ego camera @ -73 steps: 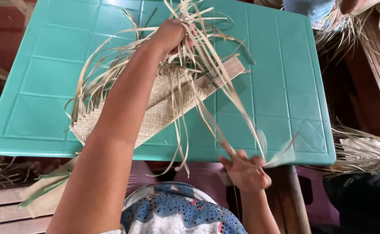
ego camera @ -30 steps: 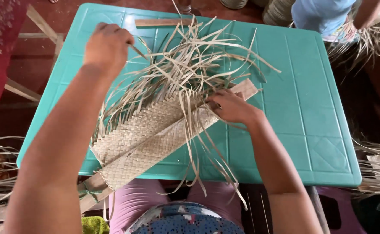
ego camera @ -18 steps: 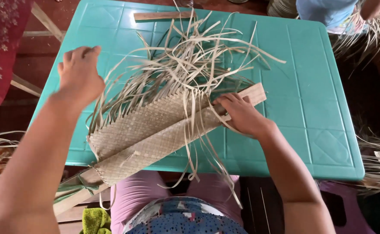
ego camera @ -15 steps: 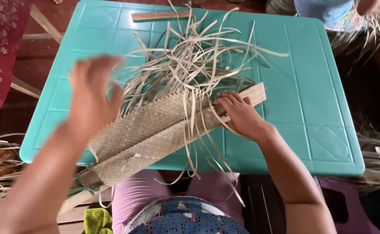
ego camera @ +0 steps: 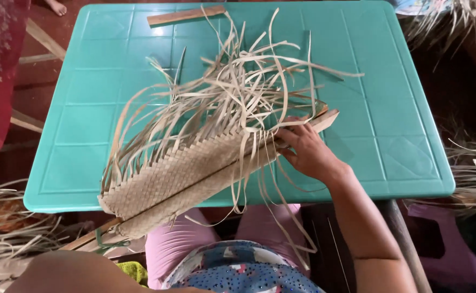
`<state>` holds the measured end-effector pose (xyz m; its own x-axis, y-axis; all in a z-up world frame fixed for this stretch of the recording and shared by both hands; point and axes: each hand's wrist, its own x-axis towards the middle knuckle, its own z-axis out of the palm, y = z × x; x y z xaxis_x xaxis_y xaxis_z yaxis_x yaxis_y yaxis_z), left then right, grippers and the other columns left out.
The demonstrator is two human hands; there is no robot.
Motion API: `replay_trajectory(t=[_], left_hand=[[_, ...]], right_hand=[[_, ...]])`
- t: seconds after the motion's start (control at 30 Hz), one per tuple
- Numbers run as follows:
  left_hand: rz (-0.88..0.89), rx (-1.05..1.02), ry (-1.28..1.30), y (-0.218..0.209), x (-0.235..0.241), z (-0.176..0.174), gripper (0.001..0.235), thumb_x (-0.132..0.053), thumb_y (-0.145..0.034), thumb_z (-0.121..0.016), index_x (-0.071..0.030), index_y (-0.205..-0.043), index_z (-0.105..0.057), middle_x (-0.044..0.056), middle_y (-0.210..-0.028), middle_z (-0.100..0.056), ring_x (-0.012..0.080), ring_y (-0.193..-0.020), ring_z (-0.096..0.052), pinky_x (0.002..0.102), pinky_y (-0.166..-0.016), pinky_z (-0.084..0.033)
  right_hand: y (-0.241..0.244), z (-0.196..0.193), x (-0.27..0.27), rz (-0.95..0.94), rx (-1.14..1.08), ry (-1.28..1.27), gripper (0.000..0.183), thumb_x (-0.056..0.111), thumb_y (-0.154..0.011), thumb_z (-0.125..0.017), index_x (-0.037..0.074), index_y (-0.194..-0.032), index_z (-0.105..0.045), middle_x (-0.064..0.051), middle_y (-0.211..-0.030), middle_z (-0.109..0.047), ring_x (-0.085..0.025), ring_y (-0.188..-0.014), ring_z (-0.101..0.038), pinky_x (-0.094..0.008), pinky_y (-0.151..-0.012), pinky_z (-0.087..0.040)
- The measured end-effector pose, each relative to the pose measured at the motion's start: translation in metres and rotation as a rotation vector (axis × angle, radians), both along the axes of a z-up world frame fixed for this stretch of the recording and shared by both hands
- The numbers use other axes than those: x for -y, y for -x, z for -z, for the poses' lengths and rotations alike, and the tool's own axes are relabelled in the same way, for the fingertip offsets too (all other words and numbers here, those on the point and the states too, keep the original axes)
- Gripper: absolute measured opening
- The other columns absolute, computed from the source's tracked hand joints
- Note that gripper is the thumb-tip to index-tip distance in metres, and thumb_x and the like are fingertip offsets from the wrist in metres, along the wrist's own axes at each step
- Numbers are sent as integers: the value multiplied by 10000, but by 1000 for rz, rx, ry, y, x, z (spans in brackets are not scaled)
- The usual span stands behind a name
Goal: The person weaves dried palm leaves into a basket using a wooden frame on a teal table. They repeatedly interlace the leaves through the existing weave to build up the basket's structure.
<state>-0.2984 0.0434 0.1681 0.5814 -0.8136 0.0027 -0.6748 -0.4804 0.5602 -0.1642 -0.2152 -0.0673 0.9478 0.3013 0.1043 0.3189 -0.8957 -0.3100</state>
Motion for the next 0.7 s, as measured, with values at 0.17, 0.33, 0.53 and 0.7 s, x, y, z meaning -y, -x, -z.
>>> replay_trajectory(t=[0.17,0.33,0.53,0.7], left_hand=[[10,292,-48,-80,18,70,407,-543,-906,-676,-161,-774,-723,12,-735,-670,180,-785,-582,424,-740,-411],[18,572,-97,-167,17,126,449,-583,-912,-639,-146,-856,-729,50,-819,-687,247,-885,-611,466,-842,-409],[-19,721,-157,-213,14,145,431,-589,-903,-649,-160,-894,-689,57,-812,-677,275,-893,-635,524,-896,-385],[-29,455,-330,-225,20,126,394,-609,-911,-616,-235,-918,-738,13,-895,-702,267,-960,-640,514,-878,-379]], right_hand=[[8,-8,-5,-33,49,-136,423,160,-872,-730,141,-1287,-655,-88,-1288,-604,-358,-1285,-529,-460,-1069,-459],[12,1,-13,39,65,-244,359,160,-851,-721,106,-1204,-686,-90,-1254,-623,-336,-1247,-545,-473,-1084,-459],[6,26,-1,-68,146,-385,464,111,-800,-779,126,-1254,-688,-89,-1269,-589,-358,-1319,-482,-482,-1156,-382],[2,5,-5,-73,62,-460,381,77,-854,-679,121,-1232,-709,-115,-1269,-619,-393,-1338,-472,-514,-1159,-378]])
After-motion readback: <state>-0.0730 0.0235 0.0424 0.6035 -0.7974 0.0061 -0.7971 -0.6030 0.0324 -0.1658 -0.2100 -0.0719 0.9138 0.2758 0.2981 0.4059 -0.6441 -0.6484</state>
